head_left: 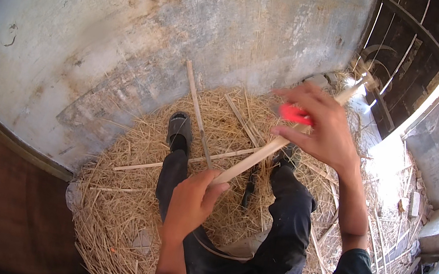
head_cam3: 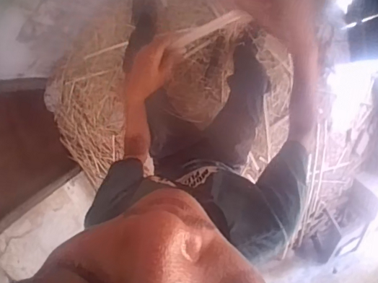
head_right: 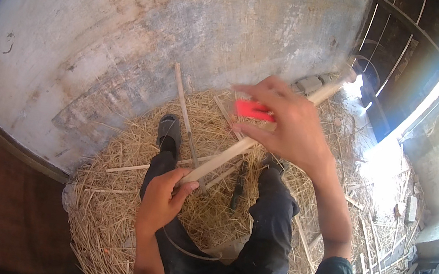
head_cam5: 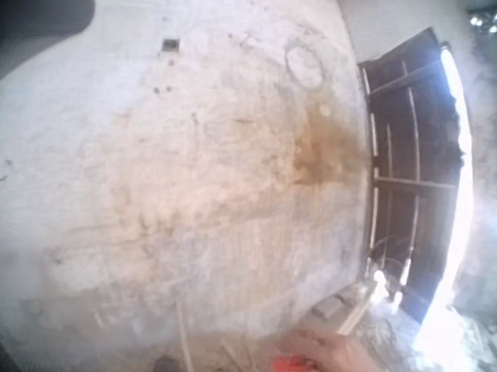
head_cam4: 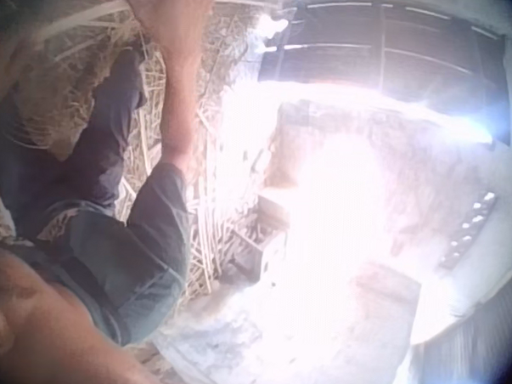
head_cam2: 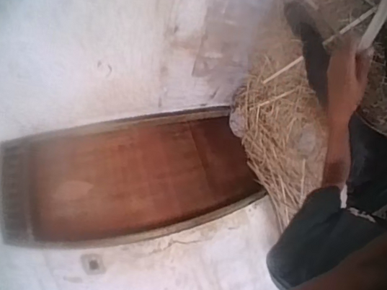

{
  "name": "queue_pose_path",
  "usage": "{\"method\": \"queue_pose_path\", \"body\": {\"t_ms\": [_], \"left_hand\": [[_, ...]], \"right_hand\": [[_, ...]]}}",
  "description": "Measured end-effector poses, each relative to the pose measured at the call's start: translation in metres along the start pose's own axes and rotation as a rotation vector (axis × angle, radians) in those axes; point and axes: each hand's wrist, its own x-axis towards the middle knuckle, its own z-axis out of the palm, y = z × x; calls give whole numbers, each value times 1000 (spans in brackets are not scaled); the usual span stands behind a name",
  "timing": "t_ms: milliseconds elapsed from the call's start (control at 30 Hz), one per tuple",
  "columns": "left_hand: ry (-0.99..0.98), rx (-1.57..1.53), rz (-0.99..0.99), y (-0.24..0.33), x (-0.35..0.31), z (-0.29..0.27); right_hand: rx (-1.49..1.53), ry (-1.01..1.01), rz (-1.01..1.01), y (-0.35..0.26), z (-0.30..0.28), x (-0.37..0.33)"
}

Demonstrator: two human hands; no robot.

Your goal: The person sits on a hay-covered floor and uses a red utility knife to shave the surface of a long bamboo stick. They rotate the stick and scrape off thin strips of material. Later, they switch to a large machete to continue shaving the bamboo stick.

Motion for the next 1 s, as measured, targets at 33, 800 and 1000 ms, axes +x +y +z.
{"method": "queue_pose_path", "body": {"t_ms": [33,800,1000], "left_hand": [[30,-43,-22,4,-3,5],[178,-528,-233,63,-25,29],[225,-581,-235,69,-24,29]], "right_hand": [[-40,106,-6,-11,-9,-4],[9,95,-92,-42,54,-100],[-41,121,-115,-45,51,-96]]}}
